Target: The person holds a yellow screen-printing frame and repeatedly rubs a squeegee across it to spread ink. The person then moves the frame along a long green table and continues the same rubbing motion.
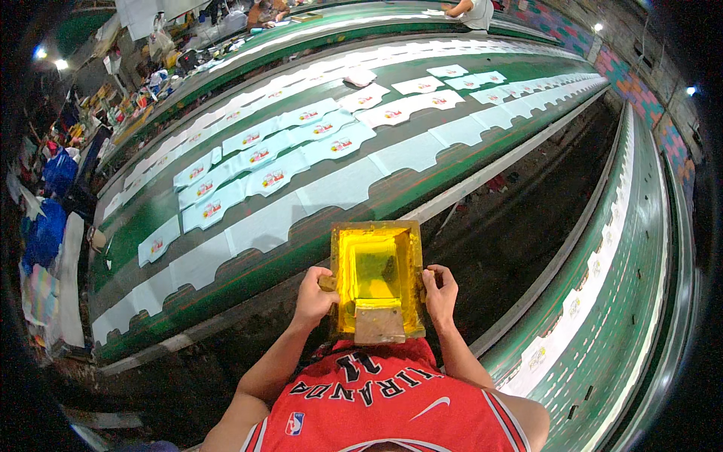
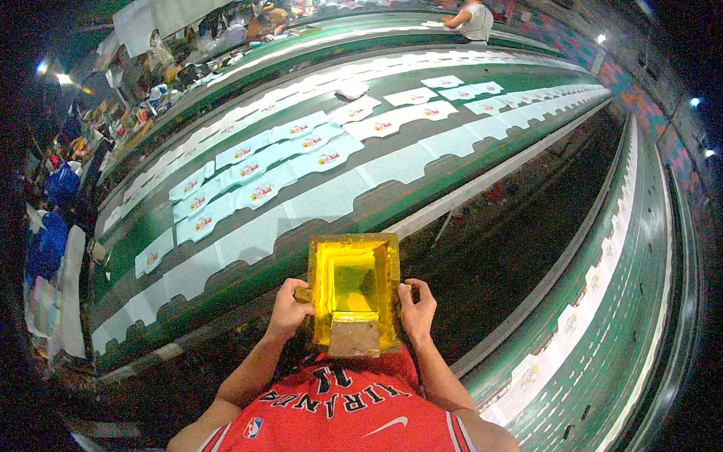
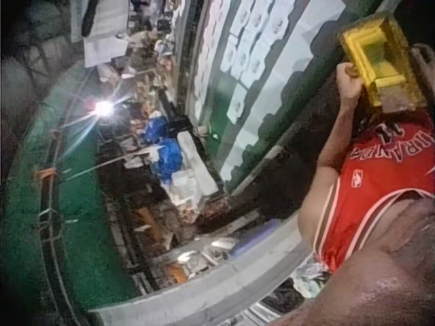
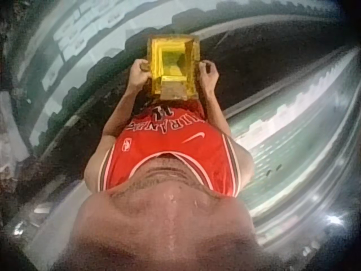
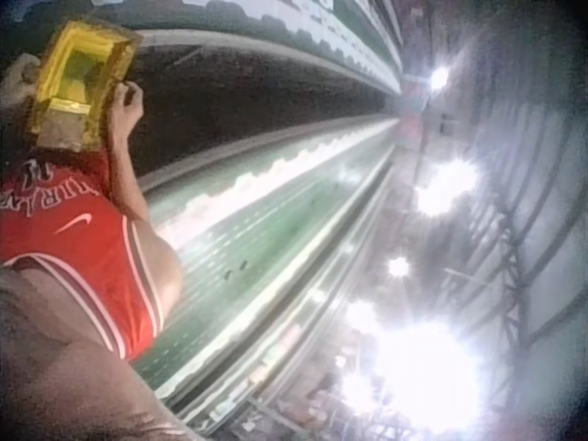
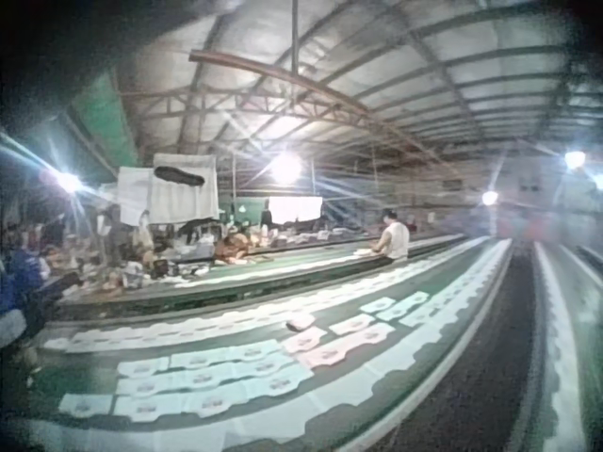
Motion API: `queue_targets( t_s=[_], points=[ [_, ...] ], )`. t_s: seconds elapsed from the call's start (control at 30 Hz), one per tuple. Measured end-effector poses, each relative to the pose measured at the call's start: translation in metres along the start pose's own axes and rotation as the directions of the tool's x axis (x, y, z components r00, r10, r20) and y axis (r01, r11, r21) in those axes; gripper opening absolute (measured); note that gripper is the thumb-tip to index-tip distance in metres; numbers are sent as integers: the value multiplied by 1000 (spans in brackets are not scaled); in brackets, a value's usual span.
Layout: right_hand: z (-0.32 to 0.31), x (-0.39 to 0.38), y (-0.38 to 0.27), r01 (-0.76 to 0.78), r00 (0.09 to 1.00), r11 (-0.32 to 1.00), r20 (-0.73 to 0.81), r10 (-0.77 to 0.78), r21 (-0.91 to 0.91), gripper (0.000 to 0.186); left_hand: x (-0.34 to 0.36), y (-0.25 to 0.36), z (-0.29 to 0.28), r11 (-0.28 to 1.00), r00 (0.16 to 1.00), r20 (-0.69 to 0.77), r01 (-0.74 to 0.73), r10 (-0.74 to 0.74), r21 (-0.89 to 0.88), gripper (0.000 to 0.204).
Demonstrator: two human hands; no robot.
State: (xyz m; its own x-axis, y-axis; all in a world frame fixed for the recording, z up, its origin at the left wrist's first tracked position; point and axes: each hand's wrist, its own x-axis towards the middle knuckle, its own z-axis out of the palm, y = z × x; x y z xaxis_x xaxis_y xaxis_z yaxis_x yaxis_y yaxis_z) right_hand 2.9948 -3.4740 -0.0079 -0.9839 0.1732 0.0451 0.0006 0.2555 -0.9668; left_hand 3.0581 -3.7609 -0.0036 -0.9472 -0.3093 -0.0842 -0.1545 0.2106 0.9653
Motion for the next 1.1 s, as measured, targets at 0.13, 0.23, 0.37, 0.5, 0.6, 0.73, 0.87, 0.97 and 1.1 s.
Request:
queue_targets(
  t_s=[0.13,0.23,0.37,0.5,0.6,0.73,0.87,0.97,1.1],
  points=[
    [-7,-1,2,11,1000,1000,-15,-11,11,28,0,-1,4,999,1000,12,-23,22,24,55],
    [-13,-2,1,1,999,1000,-38,-1,1,28,-2,14,9,998,1000,22,-14,13,68,52],
    [-17,-3,-8,19,999,1000,-39,-19,3,28,-2,13,11,995,999,28,-32,29,99,53],
    [-18,-1,-7,33,999,999,-27,-33,-1,26,-4,21,13,992,999,9,-44,44,117,53],
    [-12,4,-7,50,999,998,-18,-49,31,23,-2,16,10,995,999,-7,-44,45,92,55],
    [5,18,-25,138,990,989,32,-140,47,21,7,9,-3,999,999,-44,-33,33,-2,53],
    [31,36,-42,28,994,996,106,-37,81,23,11,26,-24,993,989,-130,-52,65,103,50],
    [61,54,-42,205,968,974,125,-216,95,22,18,15,-44,990,970,-203,-121,133,72,53],
    [99,70,-49,206,946,960,212,-245,190,19,32,23,-68,990,953,-269,128,-138,-57,60]
  ],
)
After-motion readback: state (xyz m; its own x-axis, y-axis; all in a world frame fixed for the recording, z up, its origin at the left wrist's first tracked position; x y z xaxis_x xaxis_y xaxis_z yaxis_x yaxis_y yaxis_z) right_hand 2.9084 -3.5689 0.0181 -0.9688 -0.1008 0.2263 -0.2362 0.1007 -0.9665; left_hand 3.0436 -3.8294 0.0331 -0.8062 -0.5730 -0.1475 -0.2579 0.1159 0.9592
